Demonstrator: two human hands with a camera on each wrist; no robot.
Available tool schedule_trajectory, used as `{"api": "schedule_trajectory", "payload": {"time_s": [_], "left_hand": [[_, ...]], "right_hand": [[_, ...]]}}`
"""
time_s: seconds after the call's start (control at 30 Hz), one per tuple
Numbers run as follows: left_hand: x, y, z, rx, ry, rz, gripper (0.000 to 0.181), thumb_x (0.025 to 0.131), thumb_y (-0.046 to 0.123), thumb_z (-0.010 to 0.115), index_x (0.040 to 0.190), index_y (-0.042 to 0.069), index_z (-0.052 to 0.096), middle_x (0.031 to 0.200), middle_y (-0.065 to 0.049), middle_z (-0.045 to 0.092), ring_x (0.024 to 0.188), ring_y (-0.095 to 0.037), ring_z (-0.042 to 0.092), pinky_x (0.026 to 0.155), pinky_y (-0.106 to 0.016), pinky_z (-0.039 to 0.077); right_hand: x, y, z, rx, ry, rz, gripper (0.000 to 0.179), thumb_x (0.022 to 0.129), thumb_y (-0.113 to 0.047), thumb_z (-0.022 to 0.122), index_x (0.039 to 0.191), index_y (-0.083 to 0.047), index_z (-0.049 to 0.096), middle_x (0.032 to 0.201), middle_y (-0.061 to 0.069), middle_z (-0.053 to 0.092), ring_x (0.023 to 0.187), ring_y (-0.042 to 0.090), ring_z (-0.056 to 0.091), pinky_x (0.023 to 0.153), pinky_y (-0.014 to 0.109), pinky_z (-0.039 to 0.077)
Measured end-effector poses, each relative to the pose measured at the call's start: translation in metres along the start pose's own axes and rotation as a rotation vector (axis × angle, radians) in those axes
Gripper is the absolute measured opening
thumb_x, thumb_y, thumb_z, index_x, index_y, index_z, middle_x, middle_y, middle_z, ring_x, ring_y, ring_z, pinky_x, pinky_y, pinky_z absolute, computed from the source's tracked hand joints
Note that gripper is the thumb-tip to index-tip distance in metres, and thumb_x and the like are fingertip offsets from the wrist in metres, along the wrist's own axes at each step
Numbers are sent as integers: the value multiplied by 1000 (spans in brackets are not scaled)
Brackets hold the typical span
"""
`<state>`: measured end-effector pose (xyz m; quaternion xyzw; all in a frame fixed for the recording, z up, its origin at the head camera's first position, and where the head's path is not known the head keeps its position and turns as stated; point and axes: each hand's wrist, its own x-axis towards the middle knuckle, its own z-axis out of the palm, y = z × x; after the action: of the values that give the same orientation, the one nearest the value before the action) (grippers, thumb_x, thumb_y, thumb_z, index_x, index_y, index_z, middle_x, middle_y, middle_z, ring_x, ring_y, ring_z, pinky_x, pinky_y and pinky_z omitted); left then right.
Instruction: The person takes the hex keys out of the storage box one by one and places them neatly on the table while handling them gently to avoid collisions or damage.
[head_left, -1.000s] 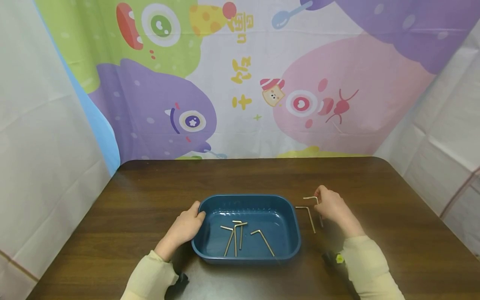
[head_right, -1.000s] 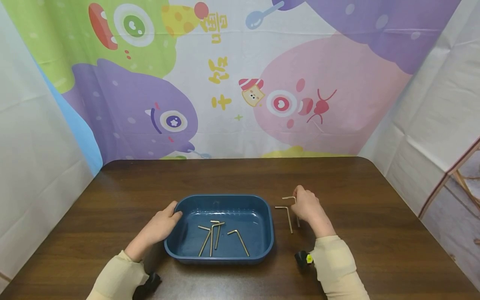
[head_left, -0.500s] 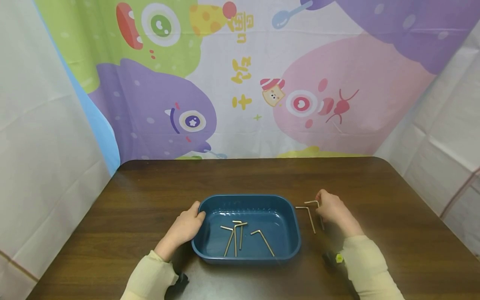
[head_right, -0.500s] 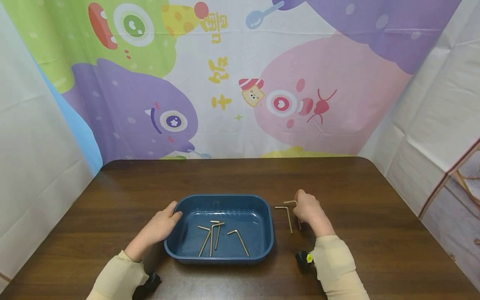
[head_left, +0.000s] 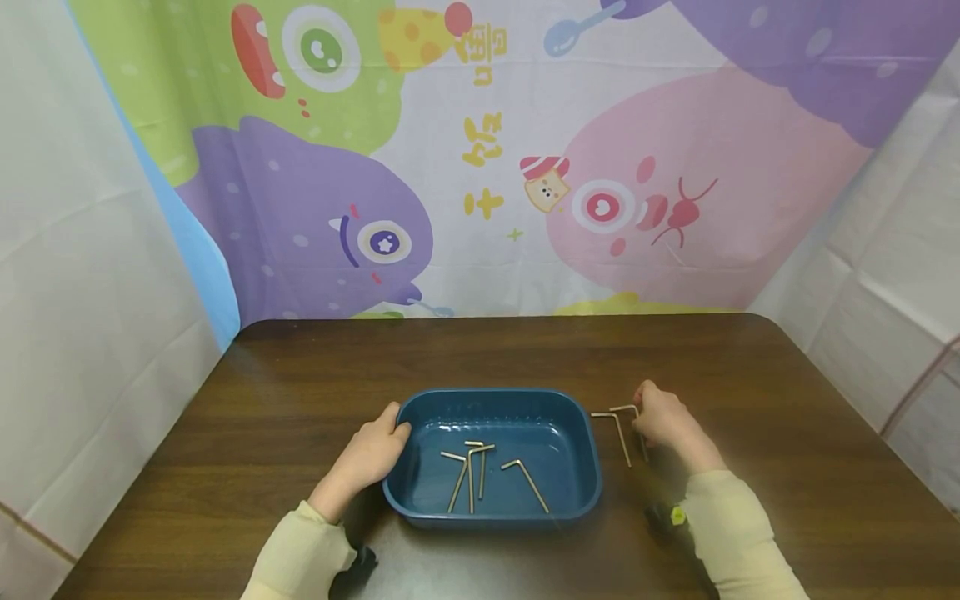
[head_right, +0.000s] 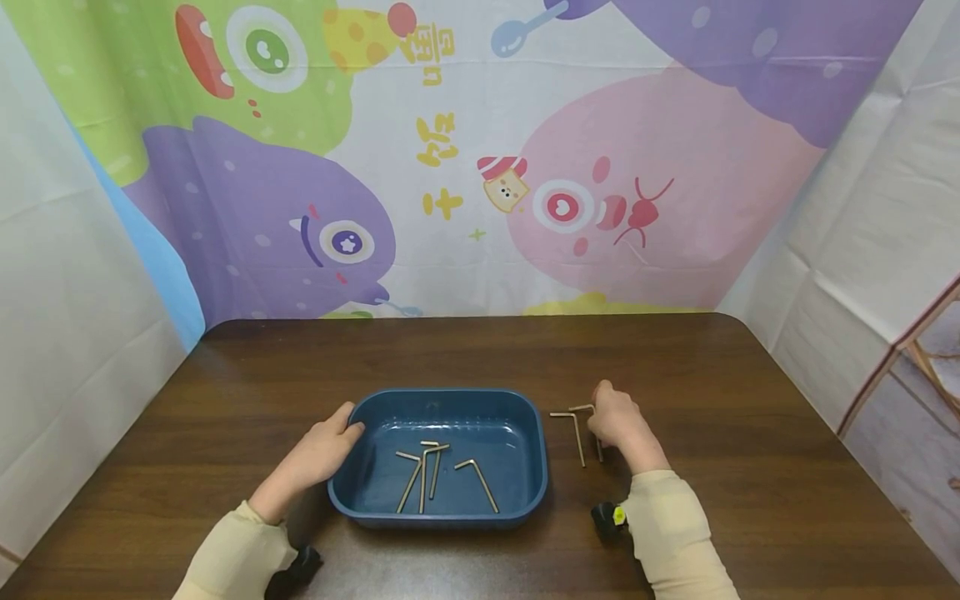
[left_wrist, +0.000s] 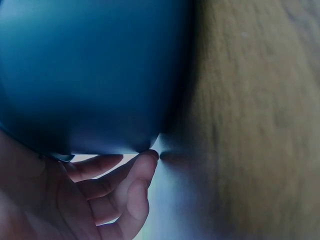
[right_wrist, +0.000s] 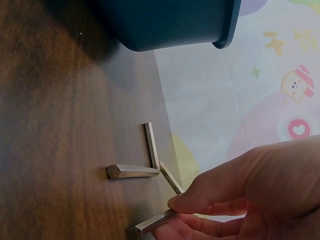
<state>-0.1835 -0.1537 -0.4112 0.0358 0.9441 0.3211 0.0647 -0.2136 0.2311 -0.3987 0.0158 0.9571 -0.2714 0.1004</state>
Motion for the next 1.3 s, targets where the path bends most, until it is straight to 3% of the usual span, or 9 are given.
{"api": "schedule_trajectory", "payload": {"time_s": [0.93,1.3], "left_hand": [[1,-2,2,-2,-1,-5,14,94,21,37,94,8,43,67,-6,42,66,-23,50,55,-33,40],[0,0,-1,5,-4,-6,15,94,21,37,94,8,42,67,-7,42,66,-24,50,56,-34,40]], "right_hand": [[4,3,4,-12,-8,37,23,77,-2,58,95,3,45,84,21,54,53,18,57,52,29,48],[5,3,4,-63,4,20,22,76,-7,60,92,3,47,85,23,57,50,16,57,54,31,46]]}}
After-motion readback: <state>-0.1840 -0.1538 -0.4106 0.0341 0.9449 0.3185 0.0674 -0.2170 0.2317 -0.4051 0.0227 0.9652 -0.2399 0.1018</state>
